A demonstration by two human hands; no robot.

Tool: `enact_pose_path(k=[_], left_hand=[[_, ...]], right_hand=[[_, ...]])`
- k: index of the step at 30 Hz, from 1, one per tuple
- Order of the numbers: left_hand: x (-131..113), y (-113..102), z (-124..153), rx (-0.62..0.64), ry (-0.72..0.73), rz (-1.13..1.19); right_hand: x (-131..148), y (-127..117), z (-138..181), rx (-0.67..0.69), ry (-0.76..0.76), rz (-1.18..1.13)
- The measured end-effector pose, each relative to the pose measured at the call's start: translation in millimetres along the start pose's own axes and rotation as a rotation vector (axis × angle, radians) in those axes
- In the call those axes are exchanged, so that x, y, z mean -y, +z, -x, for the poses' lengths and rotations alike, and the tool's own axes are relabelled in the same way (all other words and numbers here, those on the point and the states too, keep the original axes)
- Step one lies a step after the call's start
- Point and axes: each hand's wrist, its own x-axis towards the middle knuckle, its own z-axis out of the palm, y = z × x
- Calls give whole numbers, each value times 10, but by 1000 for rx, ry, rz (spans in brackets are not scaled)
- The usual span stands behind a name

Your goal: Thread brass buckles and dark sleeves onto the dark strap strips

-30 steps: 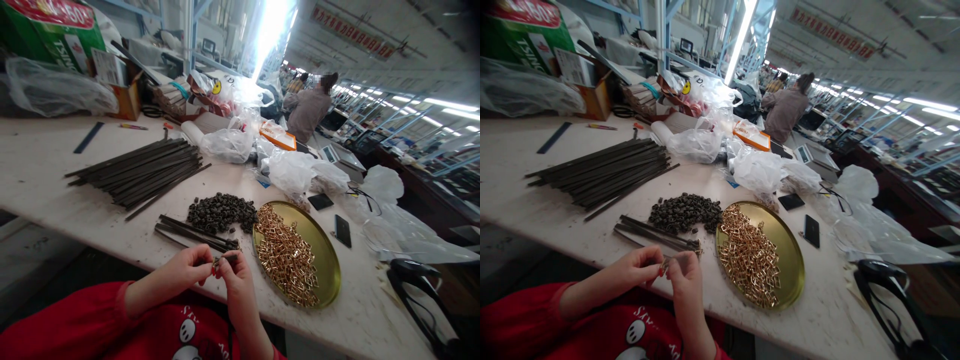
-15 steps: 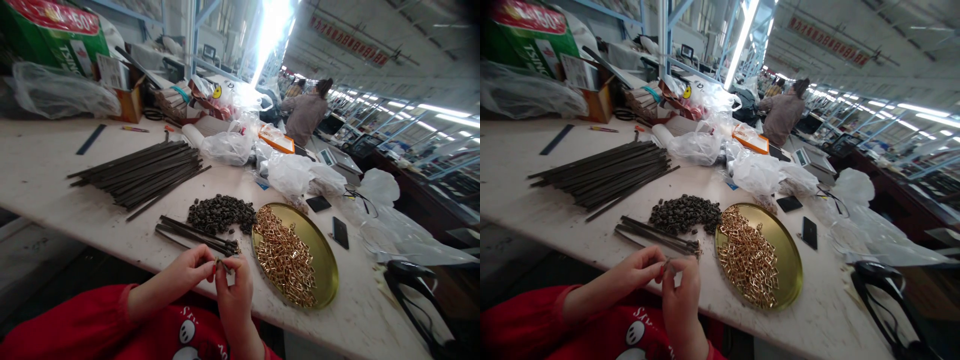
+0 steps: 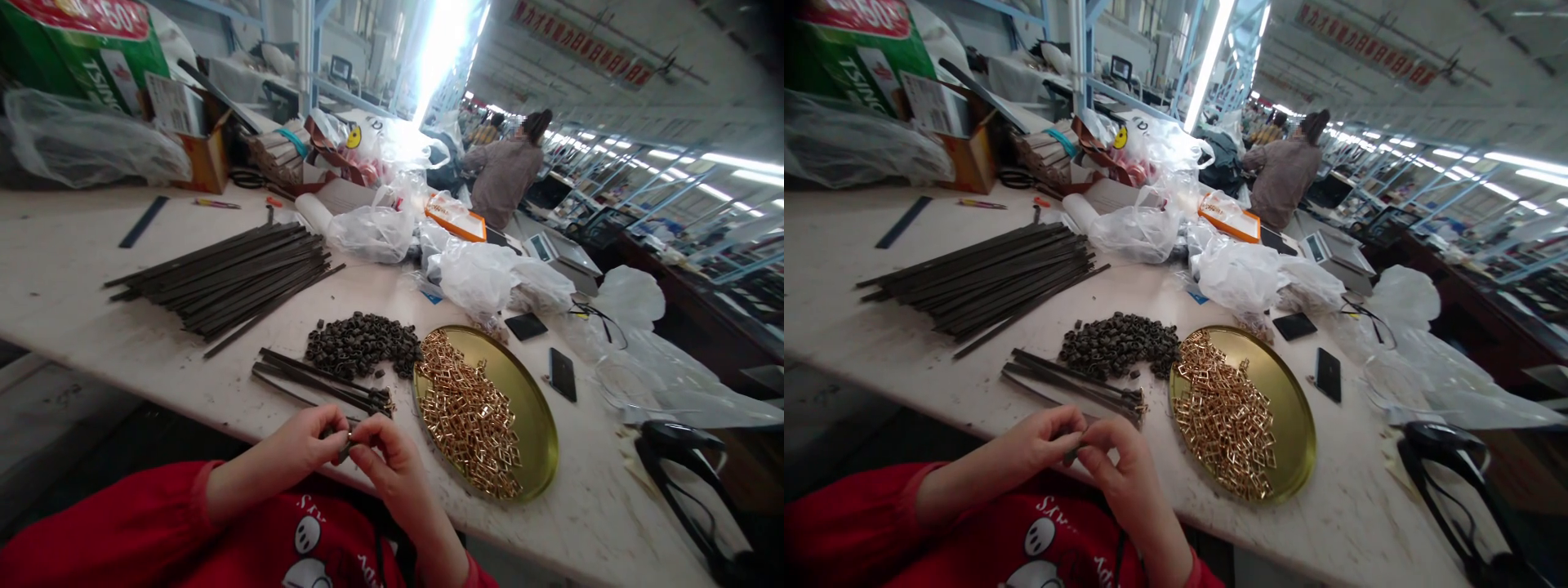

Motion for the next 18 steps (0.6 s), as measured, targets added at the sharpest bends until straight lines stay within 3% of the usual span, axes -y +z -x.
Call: enact_pose_path(k=[7, 13, 18], left_hand=[[39, 20, -14, 32, 29, -124], [82, 40, 7, 111, -33, -32], [89, 56, 24, 98, -38, 9]], right_hand=[[21, -72, 36, 62, -42, 182], [-116, -127, 103, 109, 133, -94], [-180, -135, 136, 38, 209, -77]])
